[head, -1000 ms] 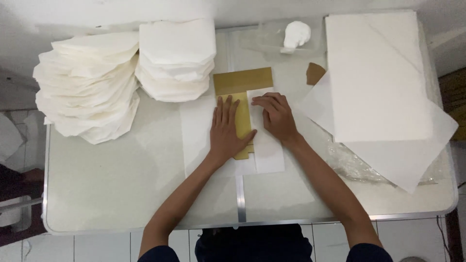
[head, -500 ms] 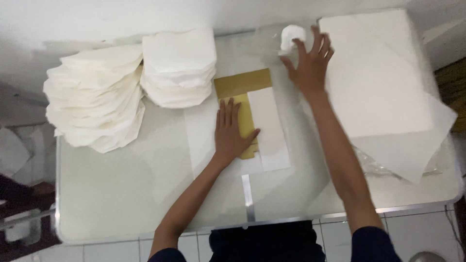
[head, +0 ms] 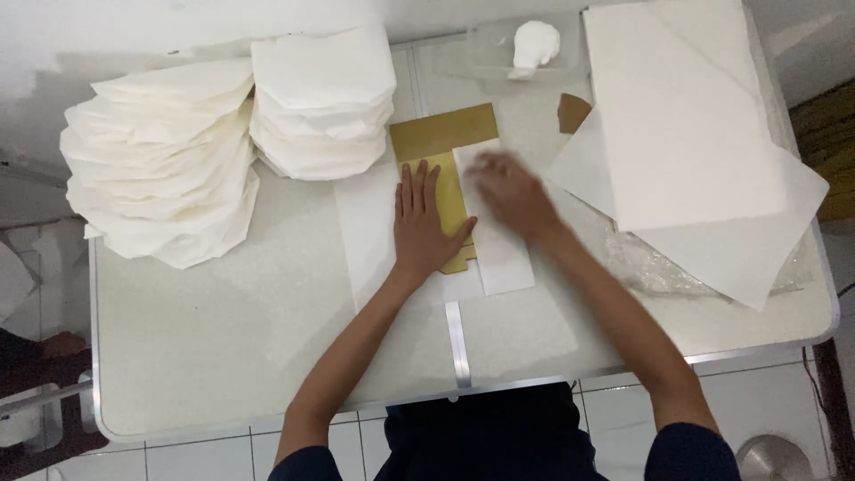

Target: The person folds a white sheet of paper over a brown cardboard template on a table. They crease the edges, fold the bottom corners inward, and then fold the bottom flap up to form a packet. The person then places the folded packet aside and repeats the process with another sheet.

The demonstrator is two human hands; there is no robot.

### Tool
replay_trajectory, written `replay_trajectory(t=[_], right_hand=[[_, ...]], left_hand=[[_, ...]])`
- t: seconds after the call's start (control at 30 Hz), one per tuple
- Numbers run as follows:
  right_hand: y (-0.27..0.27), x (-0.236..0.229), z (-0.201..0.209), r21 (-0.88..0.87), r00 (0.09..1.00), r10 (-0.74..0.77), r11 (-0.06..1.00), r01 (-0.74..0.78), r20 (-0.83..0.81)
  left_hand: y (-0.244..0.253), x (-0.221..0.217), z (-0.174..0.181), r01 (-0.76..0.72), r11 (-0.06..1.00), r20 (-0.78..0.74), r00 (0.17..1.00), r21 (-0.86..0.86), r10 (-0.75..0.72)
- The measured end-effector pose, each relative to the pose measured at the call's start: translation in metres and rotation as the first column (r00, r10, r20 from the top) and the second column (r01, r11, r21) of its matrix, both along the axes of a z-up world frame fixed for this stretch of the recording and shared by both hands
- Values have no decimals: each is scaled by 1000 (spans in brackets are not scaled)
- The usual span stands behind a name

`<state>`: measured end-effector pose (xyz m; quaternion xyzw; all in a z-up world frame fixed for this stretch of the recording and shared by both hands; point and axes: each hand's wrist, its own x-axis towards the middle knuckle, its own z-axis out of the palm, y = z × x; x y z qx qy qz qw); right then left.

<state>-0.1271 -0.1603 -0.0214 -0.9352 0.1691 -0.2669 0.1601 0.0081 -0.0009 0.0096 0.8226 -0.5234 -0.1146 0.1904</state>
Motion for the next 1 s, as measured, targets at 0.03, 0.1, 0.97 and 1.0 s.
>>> replay_trajectory(t=[0.03,0.1,0.97,1.0], right_hand=[[9,0,9,-1,1000,0,1000,0,2],[27,0,27,78,997,15,997,-9,-80],[25,-9,12,82,996,85,993,-87,22],[24,-10,6,88,994,97,991,-102,52]], left_hand=[[0,0,-1,0,1000,2,1000,-1,0],[0,1,-4,8,999,-4,1000,-34,-8],[0,1,-8,1,1000,18,1000,-22,0],[-1,1,-8,2,1000,15,1000,-19,-1]])
